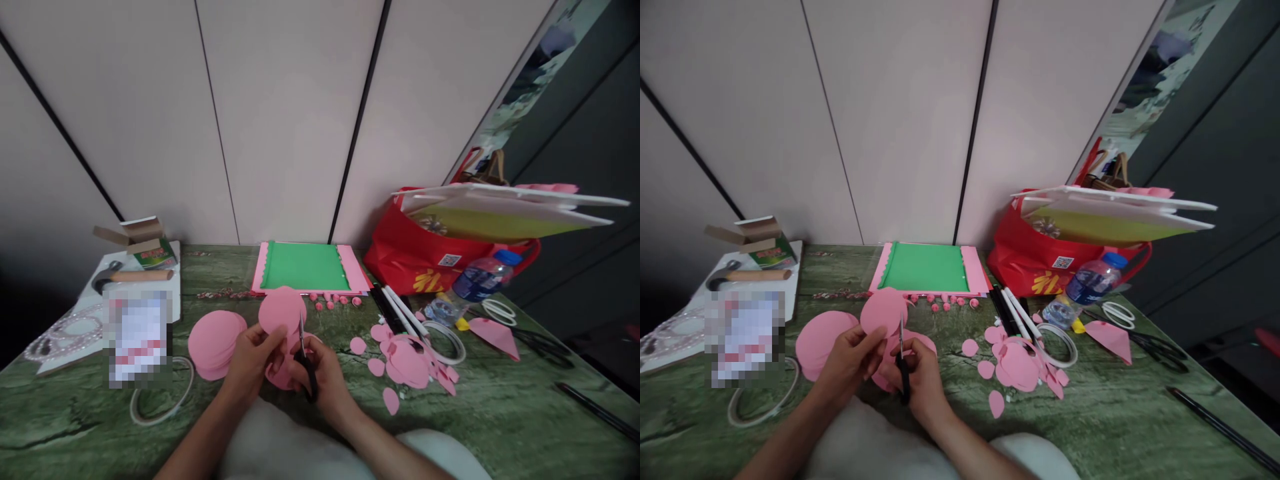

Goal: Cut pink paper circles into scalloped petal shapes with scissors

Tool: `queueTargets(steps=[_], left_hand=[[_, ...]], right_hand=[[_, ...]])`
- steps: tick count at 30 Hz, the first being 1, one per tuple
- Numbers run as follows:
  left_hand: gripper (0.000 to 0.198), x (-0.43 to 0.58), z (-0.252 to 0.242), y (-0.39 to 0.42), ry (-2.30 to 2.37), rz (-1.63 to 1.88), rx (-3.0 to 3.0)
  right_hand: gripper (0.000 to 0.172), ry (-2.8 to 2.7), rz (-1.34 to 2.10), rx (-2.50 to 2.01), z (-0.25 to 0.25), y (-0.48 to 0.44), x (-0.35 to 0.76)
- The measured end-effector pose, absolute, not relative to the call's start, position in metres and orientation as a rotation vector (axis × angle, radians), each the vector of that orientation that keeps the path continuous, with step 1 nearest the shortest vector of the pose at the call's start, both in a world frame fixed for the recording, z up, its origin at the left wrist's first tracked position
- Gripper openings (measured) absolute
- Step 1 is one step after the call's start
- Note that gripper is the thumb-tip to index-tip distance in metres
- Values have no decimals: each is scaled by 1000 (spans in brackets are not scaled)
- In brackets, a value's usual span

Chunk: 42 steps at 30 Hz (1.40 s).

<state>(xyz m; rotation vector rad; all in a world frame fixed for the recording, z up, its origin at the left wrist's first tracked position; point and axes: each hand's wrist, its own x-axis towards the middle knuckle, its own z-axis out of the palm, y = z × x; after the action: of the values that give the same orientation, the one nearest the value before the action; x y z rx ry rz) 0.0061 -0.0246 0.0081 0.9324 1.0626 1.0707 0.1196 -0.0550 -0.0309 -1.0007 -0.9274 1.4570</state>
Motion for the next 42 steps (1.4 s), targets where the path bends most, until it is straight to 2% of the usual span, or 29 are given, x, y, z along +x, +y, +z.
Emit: queueTargets(steps=[10,33,42], left_hand=[[35,6,5,-24,1150,986,1001],[36,5,7,-24,1134,1063,1007],[28,6,9,-24,1034,1076,946]], right_hand=[[43,-909,1362,-936,-40,-50,119],[38,-879,1419,-1025,-31,-52,122],[36,-905,1417,-1000,-34,-53,120]])
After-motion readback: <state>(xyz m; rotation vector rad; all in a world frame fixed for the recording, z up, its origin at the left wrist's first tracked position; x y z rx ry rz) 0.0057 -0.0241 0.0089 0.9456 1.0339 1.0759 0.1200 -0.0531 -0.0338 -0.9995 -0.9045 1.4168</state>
